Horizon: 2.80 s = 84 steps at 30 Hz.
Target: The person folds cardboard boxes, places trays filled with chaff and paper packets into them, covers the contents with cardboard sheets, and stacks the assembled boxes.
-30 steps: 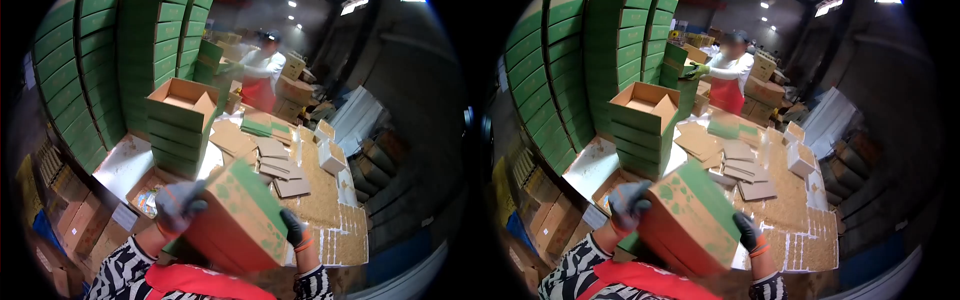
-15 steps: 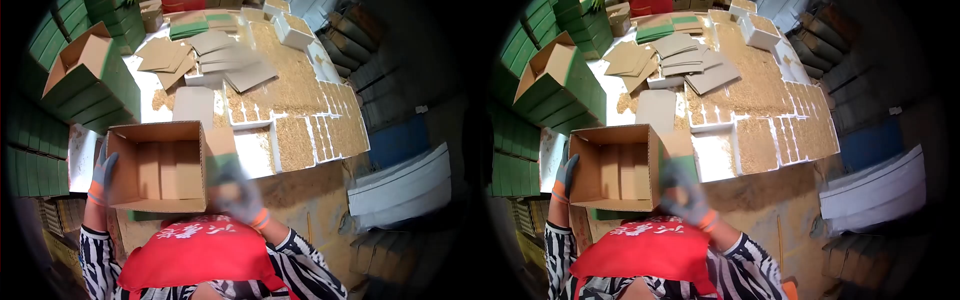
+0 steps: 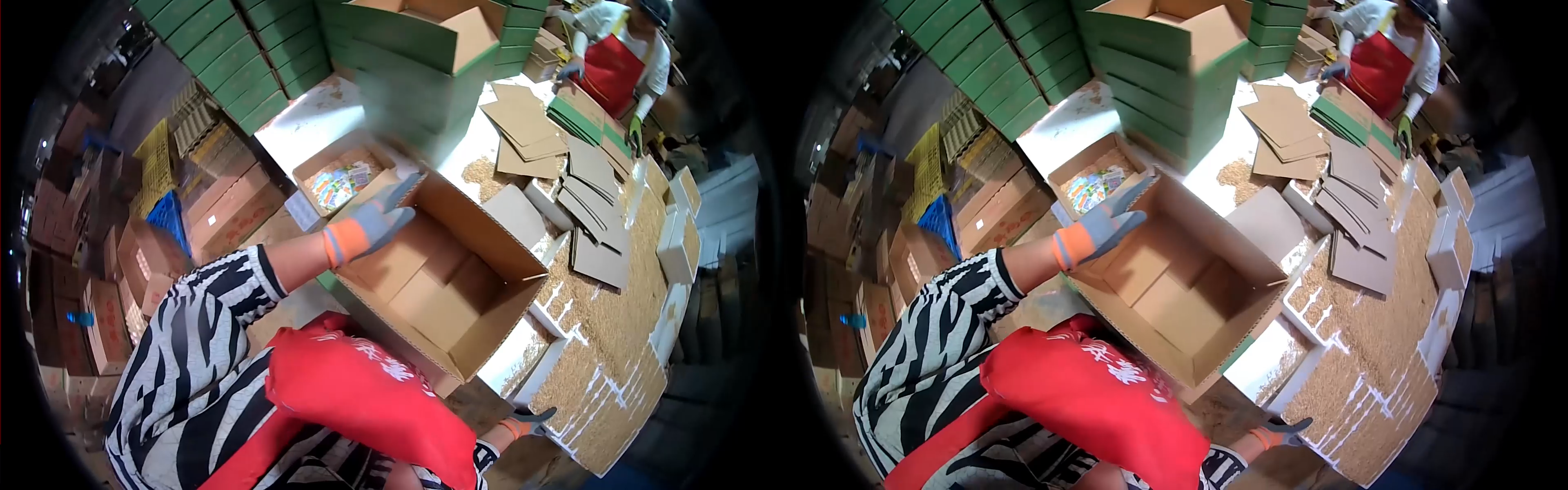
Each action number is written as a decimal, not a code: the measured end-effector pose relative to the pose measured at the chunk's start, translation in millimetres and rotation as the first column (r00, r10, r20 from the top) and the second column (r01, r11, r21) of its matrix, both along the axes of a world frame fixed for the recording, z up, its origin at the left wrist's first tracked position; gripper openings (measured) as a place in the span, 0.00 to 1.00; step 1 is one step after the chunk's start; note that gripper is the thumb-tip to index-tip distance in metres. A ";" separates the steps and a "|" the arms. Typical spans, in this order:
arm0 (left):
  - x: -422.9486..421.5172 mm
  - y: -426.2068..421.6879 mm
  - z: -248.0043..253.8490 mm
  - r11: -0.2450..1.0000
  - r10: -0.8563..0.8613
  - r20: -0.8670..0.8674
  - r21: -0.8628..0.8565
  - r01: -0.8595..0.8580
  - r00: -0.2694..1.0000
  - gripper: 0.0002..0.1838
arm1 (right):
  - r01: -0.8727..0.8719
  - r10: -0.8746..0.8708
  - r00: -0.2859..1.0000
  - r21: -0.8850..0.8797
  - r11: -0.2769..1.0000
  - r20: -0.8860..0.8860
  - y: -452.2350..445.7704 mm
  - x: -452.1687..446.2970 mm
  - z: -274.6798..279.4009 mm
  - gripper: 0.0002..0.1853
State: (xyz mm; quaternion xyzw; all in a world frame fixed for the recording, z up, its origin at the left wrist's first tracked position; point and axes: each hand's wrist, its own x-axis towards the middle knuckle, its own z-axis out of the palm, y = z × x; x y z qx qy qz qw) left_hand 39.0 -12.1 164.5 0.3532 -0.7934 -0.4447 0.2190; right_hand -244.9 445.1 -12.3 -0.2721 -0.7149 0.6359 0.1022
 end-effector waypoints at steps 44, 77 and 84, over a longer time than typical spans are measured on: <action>89.9 -166.1 -197.0 0.875 0.209 0.865 -0.373 0.307 0.456 0.18 | -0.475 0.767 -0.037 0.664 -0.578 0.641 -246.1 89.0 258.5 0.24; 3.8 25.4 113.4 0.378 -0.206 0.229 -0.878 0.294 0.951 0.18 | -0.850 0.998 0.000 0.526 0.032 -0.061 -318.0 -155.7 82.3 0.16; -6.8 51.9 63.2 0.492 -0.356 0.535 -0.589 0.641 0.766 0.20 | -0.828 0.935 0.205 0.457 0.323 -0.289 -226.2 -94.7 185.8 0.13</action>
